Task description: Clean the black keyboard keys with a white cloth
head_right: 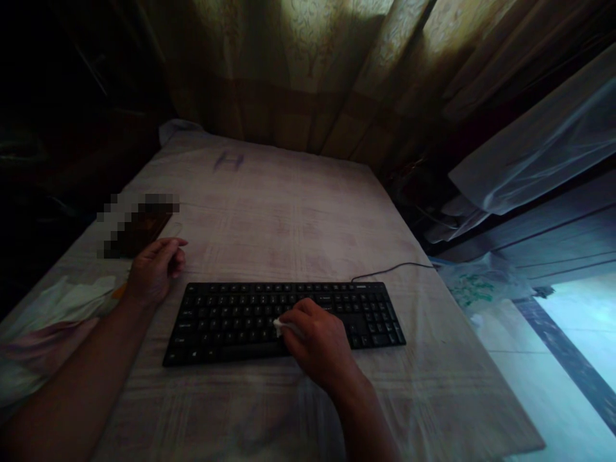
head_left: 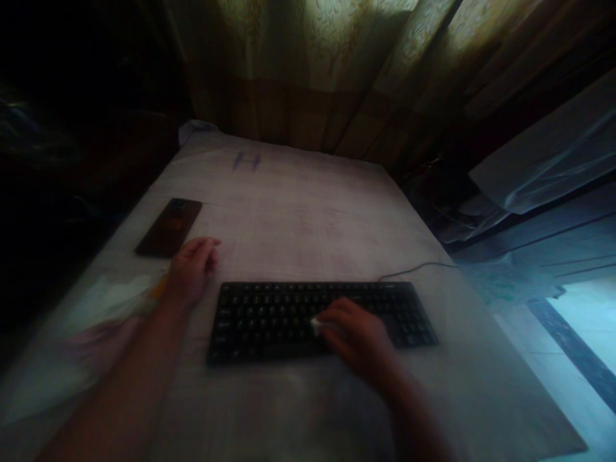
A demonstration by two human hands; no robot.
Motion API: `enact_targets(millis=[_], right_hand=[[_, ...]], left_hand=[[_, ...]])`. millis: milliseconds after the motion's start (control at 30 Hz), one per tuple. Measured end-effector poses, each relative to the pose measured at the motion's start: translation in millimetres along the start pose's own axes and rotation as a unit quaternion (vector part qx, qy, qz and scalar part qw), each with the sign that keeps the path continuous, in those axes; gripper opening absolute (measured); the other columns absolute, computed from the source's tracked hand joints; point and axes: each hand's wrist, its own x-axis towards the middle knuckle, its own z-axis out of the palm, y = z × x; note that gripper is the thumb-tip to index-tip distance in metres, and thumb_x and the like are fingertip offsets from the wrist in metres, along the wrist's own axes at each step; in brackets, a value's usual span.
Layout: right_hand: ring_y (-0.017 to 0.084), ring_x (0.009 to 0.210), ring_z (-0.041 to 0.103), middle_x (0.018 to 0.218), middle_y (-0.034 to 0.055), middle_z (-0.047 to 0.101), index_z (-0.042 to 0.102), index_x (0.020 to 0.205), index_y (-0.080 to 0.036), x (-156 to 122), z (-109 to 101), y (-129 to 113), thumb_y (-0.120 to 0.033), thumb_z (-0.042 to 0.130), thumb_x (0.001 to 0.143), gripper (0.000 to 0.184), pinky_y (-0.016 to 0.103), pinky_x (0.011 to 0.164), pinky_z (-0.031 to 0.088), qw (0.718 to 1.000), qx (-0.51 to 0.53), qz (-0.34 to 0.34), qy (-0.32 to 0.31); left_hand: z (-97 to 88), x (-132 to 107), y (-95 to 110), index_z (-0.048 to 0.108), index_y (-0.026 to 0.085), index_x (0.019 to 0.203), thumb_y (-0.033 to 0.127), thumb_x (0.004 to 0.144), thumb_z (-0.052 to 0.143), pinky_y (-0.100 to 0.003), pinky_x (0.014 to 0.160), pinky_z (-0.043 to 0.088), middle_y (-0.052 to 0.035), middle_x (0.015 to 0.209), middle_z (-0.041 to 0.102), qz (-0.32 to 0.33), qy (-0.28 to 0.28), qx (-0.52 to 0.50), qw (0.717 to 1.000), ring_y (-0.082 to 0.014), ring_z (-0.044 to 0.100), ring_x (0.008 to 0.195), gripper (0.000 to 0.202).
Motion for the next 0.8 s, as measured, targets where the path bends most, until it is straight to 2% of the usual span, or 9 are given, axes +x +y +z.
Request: enact_targets(millis=[133, 400, 533, 667, 800], right_hand=[[0.017, 0.082, 0.067, 0.096, 0.0044, 0.069, 0.073, 0.098, -0.022, 5, 4, -3, -0.013, 0.063, 0.085, 0.019, 0.028, 0.072, 0.052, 1.000, -0.009, 0.001, -0.004], [0.017, 0.082, 0.068, 0.096, 0.0041, 0.069, 0.074, 0.096, -0.023, -4, -5, 13, -0.012, 0.064, 0.083, 0.019, 0.028, 0.072, 0.051, 0.999, -0.039, 0.035, 0.004], [0.016, 0.080, 0.067, 0.095, 0.0043, 0.068, 0.073, 0.098, -0.022, -2, -1, 4, -0.015, 0.063, 0.086, 0.017, 0.027, 0.071, 0.051, 1.000, -0.009, 0.007, 0.007], [0.016, 0.080, 0.067, 0.094, 0.0038, 0.069, 0.074, 0.096, -0.023, 2, 6, -8, -0.016, 0.066, 0.085, 0.015, 0.026, 0.070, 0.051, 1.000, 0.003, -0.019, -0.023], [0.016, 0.080, 0.067, 0.095, 0.0036, 0.069, 0.074, 0.096, -0.024, -2, 6, -3, -0.013, 0.066, 0.084, 0.018, 0.026, 0.069, 0.051, 0.999, -0.013, -0.018, -0.032]], left_hand=[[0.6, 0, 1, 0.069, 0.021, 0.078, 0.036, 0.076, 0.067, -0.017, 0.035, 0.030, 0.0051, 0.055, 0.052, -0.002, 0.005, 0.003, 1.000, -0.0077, 0.045, 0.044, 0.015], [0.7, 0, 2, 0.068, 0.021, 0.078, 0.036, 0.078, 0.067, -0.017, 0.034, 0.030, 0.0048, 0.056, 0.053, -0.001, 0.003, 0.009, 1.000, -0.0080, 0.045, 0.044, 0.015], [-0.1, 1, 0, 0.067, 0.021, 0.080, 0.037, 0.077, 0.067, -0.016, 0.035, 0.031, 0.0049, 0.056, 0.052, 0.001, 0.003, 0.012, 1.000, -0.0082, 0.045, 0.045, 0.016], [-0.1, 1, 0, 0.067, 0.021, 0.079, 0.038, 0.077, 0.066, -0.017, 0.035, 0.030, 0.0049, 0.056, 0.052, -0.001, 0.005, 0.016, 1.000, -0.0082, 0.045, 0.045, 0.017], [0.4, 1, 1, 0.067, 0.021, 0.079, 0.039, 0.075, 0.067, -0.017, 0.035, 0.030, 0.0050, 0.057, 0.052, -0.003, 0.004, 0.020, 1.000, -0.0082, 0.045, 0.045, 0.018]])
